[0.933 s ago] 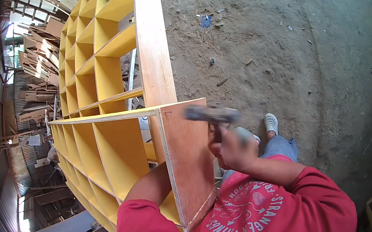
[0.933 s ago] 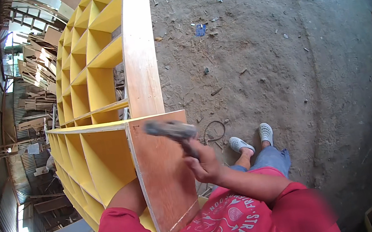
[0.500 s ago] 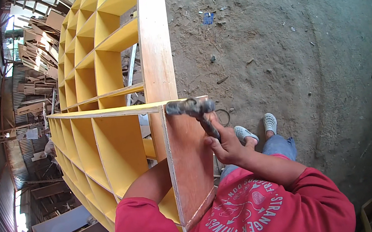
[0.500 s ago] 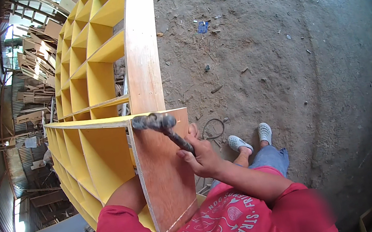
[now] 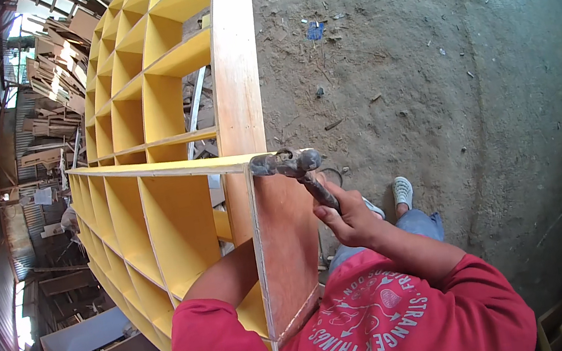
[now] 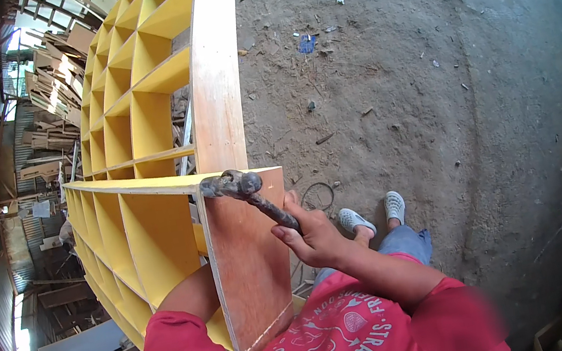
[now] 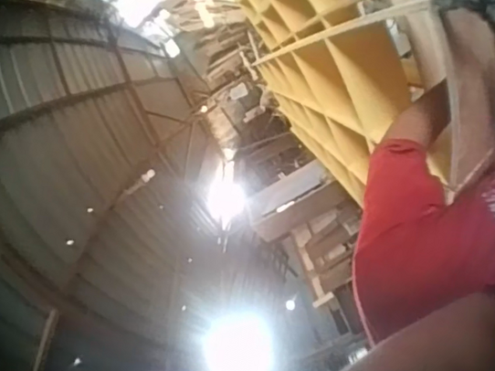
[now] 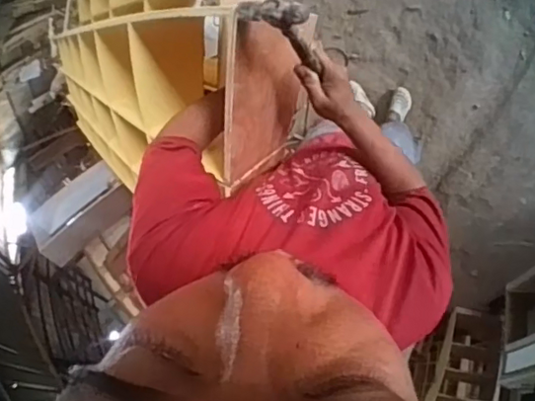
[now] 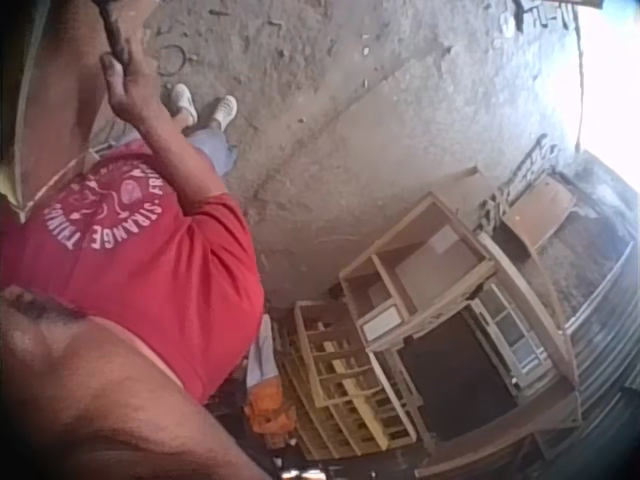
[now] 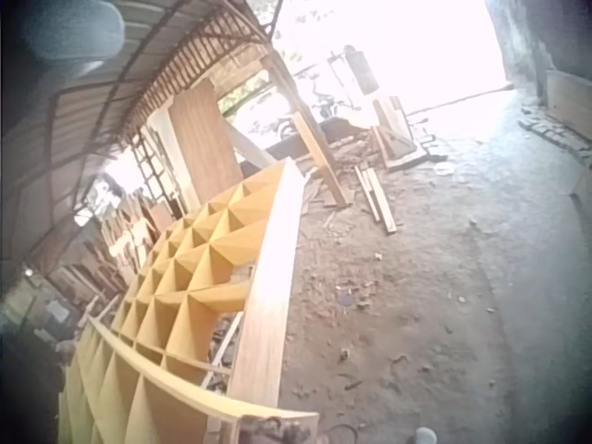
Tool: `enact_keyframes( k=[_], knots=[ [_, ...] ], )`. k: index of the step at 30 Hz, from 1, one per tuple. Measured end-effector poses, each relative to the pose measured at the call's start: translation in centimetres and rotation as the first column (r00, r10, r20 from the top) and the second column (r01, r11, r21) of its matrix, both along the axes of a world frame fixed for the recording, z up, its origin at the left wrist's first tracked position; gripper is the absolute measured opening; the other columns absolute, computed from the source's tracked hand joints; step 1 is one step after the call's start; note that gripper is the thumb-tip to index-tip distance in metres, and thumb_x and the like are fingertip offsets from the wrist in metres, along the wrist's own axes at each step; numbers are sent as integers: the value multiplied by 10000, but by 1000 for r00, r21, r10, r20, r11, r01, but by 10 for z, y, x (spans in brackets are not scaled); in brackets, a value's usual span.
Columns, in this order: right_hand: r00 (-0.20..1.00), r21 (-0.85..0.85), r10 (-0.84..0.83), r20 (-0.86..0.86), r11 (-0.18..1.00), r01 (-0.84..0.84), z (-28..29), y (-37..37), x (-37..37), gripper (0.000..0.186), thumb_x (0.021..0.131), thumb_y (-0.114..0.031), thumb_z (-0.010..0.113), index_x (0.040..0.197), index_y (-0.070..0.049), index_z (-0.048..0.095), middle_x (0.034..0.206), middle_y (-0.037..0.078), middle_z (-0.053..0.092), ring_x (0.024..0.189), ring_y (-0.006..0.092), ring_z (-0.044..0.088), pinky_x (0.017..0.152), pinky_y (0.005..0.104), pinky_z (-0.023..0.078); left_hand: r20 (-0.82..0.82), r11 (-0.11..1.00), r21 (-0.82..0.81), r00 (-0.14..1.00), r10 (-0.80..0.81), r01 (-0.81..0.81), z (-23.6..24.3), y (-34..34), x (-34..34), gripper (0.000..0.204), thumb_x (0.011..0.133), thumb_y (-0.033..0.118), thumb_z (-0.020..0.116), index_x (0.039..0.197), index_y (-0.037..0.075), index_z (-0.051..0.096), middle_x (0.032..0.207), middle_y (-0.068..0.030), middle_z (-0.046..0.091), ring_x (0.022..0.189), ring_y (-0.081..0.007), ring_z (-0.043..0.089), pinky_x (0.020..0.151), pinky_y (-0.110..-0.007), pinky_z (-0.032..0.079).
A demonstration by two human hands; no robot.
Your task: The person hammers nails into the wooden frame of a large yellow shelving unit using a hammer. The person hammers at various points along the edges of the plywood backing and sides to secure the structure.
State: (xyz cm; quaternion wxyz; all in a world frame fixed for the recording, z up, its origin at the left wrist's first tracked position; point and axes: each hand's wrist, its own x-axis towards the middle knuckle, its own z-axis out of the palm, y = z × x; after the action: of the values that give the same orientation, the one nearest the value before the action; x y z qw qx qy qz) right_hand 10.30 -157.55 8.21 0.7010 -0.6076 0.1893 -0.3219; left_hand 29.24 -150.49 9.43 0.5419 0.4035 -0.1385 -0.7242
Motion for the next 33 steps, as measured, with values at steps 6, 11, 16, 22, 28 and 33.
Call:
enact_keyframes(
  k=[6,11,16,22,28,33],
  knots=[
    [997,409,32,66,911,-56,36,-61,14,287,981,-155,737,1206,-57,588,861,56,696,694,158,689,685,344,558,4,1000,-10,1000,18,-18,-4,-10,-3,660,975,440,702,1441,17,503,1423,-151,528,1247,-214,572,944,-369,518],
    [913,-205,278,298,953,-223,93,-109,47,219,968,8,710,1176,-8,641,1283,166,709,938,153,733,881,328,587,-8,998,-21,998,54,-54,3,-13,-6,675,974,438,708,1457,15,497,1445,-156,526,1265,-217,574,955,-372,520],
    [862,66,373,343,906,-418,78,-117,58,250,935,102,707,1153,18,616,1144,182,767,1083,194,735,953,323,578,-41,993,-44,993,109,-110,0,-18,-6,691,972,435,714,1472,13,492,1466,-161,525,1283,-221,575,966,-375,523],
    [852,209,514,98,827,-523,45,-146,53,278,914,-77,814,1131,-4,656,1098,110,782,1027,149,737,886,313,579,52,993,11,992,113,-114,-47,6,-4,700,980,421,713,1503,26,468,1502,-142,517,1347,-221,541,1084,-402,463],
    [809,217,584,-72,801,-558,-8,-158,53,351,912,-141,824,1162,-18,611,1123,101,790,1025,157,743,906,314,560,-497,972,-16,846,194,-233,-104,31,1,657,1024,413,647,1508,29,424,1382,-166,605,1264,-260,603,1105,-436,477],
    [808,292,577,-114,797,-528,-23,-161,54,324,920,-91,806,1155,-7,599,1085,95,787,1028,149,735,928,312,548,-378,960,75,883,278,-271,-86,24,1,576,1014,391,655,1425,26,483,1299,-156,635,1177,-263,631,1041,-419,497]
  ],
)
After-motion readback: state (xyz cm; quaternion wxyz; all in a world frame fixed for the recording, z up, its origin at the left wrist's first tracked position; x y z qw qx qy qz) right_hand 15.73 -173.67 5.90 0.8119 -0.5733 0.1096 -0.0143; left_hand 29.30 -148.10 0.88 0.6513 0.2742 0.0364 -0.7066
